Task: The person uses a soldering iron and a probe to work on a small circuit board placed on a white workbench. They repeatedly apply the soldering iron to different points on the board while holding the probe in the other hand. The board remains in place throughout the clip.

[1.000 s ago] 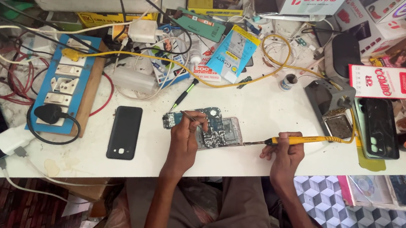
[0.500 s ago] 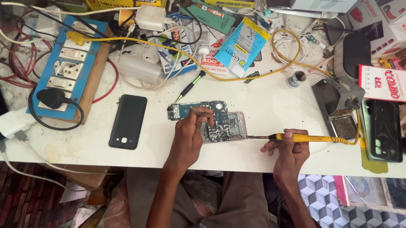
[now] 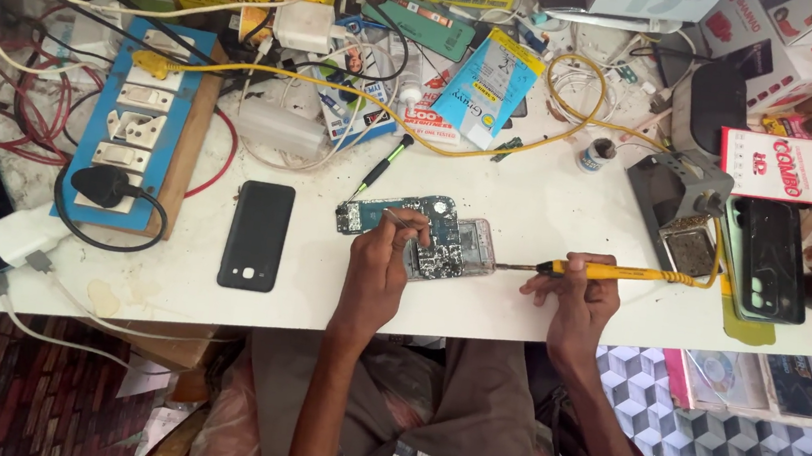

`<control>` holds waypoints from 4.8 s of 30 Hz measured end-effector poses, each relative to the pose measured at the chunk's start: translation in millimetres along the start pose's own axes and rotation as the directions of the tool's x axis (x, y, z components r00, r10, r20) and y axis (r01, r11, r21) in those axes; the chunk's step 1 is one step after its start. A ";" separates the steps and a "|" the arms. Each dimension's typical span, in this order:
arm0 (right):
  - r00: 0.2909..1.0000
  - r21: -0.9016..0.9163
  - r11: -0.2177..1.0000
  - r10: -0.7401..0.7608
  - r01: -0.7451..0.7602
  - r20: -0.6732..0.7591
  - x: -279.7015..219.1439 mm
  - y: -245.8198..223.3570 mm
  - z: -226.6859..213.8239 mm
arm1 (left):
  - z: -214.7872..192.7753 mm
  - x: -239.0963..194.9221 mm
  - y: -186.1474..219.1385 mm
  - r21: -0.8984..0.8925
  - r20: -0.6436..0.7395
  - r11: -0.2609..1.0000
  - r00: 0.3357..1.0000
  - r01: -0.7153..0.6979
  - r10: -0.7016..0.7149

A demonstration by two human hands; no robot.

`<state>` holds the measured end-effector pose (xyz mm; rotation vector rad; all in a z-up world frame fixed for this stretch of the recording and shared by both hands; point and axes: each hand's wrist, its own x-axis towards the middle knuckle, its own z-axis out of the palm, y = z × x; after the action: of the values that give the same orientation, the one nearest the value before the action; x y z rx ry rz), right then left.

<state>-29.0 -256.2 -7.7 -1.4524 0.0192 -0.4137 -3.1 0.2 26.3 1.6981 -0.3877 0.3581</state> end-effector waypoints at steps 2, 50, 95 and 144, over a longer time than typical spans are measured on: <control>0.999 -0.001 1.000 0.026 -0.026 0.032 3.2 -1.4 0.5 | -0.5 1.7 0.9 0.039 -0.003 0.998 0.999 0.042 -0.042; 0.998 -0.066 0.996 0.055 -0.053 0.029 3.2 -14.6 8.5 | -0.2 -3.7 -2.1 0.062 -0.017 0.997 0.998 0.053 -0.052; 0.995 0.213 0.973 0.101 -0.092 -0.029 18.7 -20.2 -18.9 | -3.2 -4.7 -2.2 0.109 -0.043 0.993 0.998 0.039 -0.035; 0.987 -0.023 0.995 0.097 -0.095 0.131 25.4 2.9 -1.7 | -1.5 -3.4 2.1 0.082 -0.055 0.995 0.997 0.062 -0.057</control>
<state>-5.1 -264.9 -4.7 -1.4866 -0.0134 -0.2387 -7.2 1.5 26.8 1.7741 -0.2863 0.3789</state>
